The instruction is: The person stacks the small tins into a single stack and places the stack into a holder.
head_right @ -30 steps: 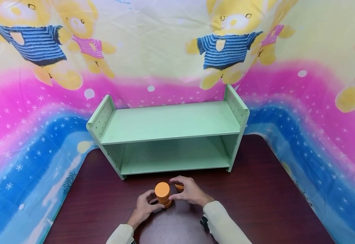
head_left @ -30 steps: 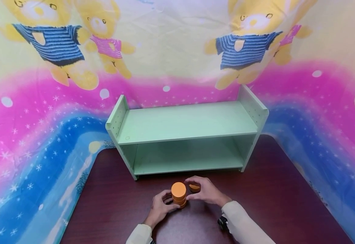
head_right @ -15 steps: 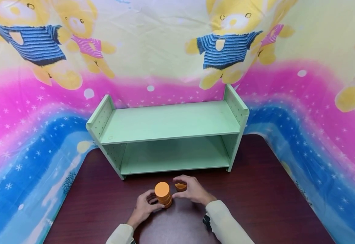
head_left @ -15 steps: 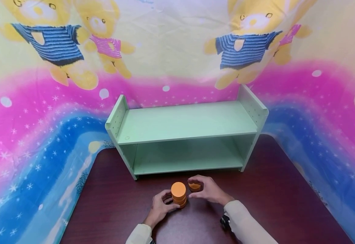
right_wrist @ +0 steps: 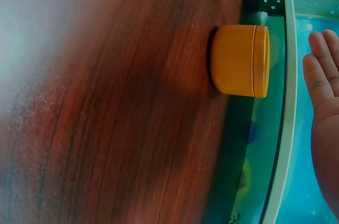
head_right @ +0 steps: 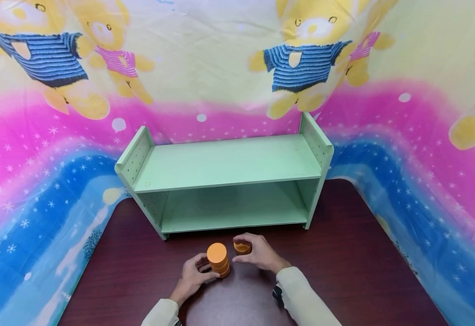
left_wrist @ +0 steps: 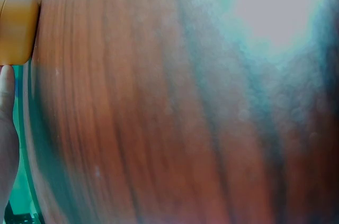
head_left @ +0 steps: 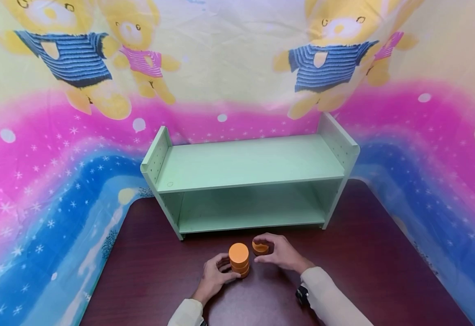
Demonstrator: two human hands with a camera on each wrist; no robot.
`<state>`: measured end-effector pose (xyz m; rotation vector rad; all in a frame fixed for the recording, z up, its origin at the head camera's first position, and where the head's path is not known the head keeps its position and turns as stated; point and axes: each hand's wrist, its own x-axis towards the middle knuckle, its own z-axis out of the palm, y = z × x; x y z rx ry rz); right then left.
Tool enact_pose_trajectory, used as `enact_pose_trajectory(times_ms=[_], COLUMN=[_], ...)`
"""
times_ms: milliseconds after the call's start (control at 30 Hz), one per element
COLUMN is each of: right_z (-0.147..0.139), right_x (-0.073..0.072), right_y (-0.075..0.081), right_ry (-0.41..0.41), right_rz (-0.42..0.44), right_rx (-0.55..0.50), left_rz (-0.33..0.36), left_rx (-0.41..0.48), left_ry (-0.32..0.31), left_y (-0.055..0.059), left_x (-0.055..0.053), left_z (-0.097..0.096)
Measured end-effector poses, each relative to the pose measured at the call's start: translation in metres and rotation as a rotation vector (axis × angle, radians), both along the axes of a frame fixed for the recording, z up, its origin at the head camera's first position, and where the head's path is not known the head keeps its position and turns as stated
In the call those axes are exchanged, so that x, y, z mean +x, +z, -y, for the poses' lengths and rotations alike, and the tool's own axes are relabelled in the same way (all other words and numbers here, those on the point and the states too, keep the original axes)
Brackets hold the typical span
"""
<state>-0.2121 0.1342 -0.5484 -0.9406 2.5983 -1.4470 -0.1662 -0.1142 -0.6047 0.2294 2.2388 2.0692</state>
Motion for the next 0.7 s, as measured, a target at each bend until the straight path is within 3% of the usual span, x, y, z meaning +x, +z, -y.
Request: enact_pose_trajectory(times_ms=[167, 367, 467, 700], right_z=[-0.002, -0.004, -0.005, -0.007], right_x=[-0.002, -0.004, -0.005, -0.006], right_y=[-0.002, -0.006, -0.008, -0.011], right_ry=[-0.021, -0.031, -0.036, -0.075], right_rz=[-0.026, 0.003, 0.006, 0.031], right_rx=[-0.013, -0.017, -0.013, 0.002], left_rz=[-0.01, -0.009, -0.009, -0.032], left_rx=[0.012, 0.015, 0.018, 0.005], left_ry=[-0.01, -0.021, -0.022, -0.005], left_y=[0.011, 0.028, 0.024, 0.003], left_x=[0.003, 0.009, 0.008, 0.001], left_z=[-0.001, -0.002, -0.002, 0.0])
